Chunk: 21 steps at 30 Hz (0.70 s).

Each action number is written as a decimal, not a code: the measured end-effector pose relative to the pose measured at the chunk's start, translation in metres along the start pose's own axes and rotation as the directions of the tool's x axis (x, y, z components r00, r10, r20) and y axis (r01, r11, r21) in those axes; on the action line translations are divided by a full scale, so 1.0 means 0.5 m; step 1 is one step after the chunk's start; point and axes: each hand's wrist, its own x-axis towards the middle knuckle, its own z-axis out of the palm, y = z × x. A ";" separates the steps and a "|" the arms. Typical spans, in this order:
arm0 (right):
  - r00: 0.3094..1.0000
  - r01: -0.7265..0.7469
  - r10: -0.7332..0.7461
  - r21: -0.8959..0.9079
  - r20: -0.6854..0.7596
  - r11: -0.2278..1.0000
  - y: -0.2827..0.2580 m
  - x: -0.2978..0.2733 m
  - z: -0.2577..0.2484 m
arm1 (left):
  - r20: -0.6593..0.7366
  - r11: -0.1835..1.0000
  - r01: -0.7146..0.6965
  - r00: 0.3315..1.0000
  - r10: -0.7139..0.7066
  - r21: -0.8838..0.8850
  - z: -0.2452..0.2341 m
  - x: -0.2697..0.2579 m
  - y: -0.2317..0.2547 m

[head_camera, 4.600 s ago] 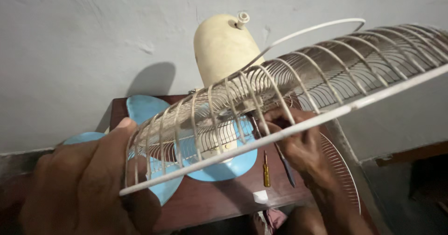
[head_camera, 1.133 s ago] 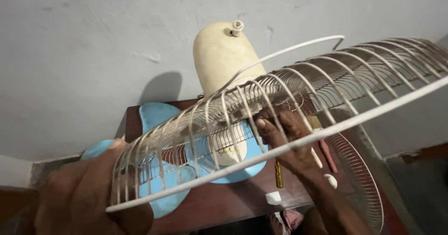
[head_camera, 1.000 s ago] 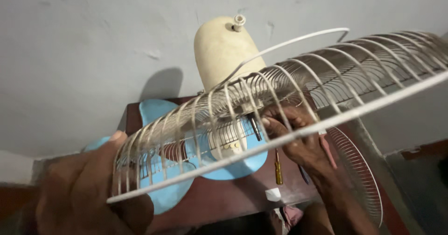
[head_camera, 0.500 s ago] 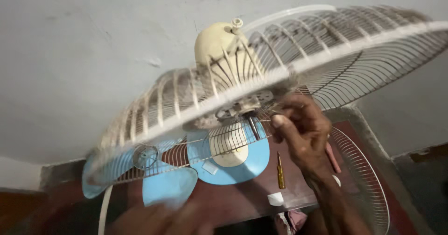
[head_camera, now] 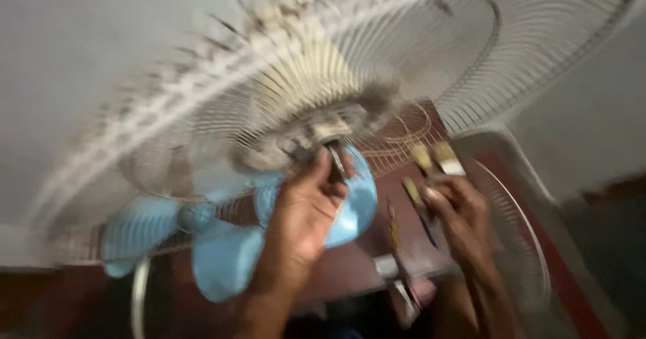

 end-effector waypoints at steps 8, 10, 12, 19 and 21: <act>0.896 -0.433 0.443 -0.245 -0.016 0.867 0.350 -0.006 -0.102 | 0.052 0.983 0.049 0.998 -0.041 -0.175 -0.068 0.031 -0.027; 0.918 -0.393 0.376 -0.402 -0.123 0.827 0.394 -0.011 -0.113 | 0.008 0.992 0.017 1.000 -0.016 -0.122 -0.065 0.029 -0.034; 0.941 -0.334 0.292 -0.625 -0.174 0.706 0.407 -0.024 -0.099 | -0.029 0.999 -0.017 0.999 0.016 -0.041 -0.058 0.017 -0.026; 0.980 -0.092 -0.030 -0.577 -0.198 0.812 0.120 -0.035 0.015 | -0.079 0.978 -0.150 0.983 0.163 0.145 -0.021 0.009 -0.001; 0.985 0.034 -0.087 -0.331 -0.147 0.943 0.009 -0.032 0.057 | -0.081 0.973 -0.173 0.979 0.187 0.152 -0.028 0.008 -0.008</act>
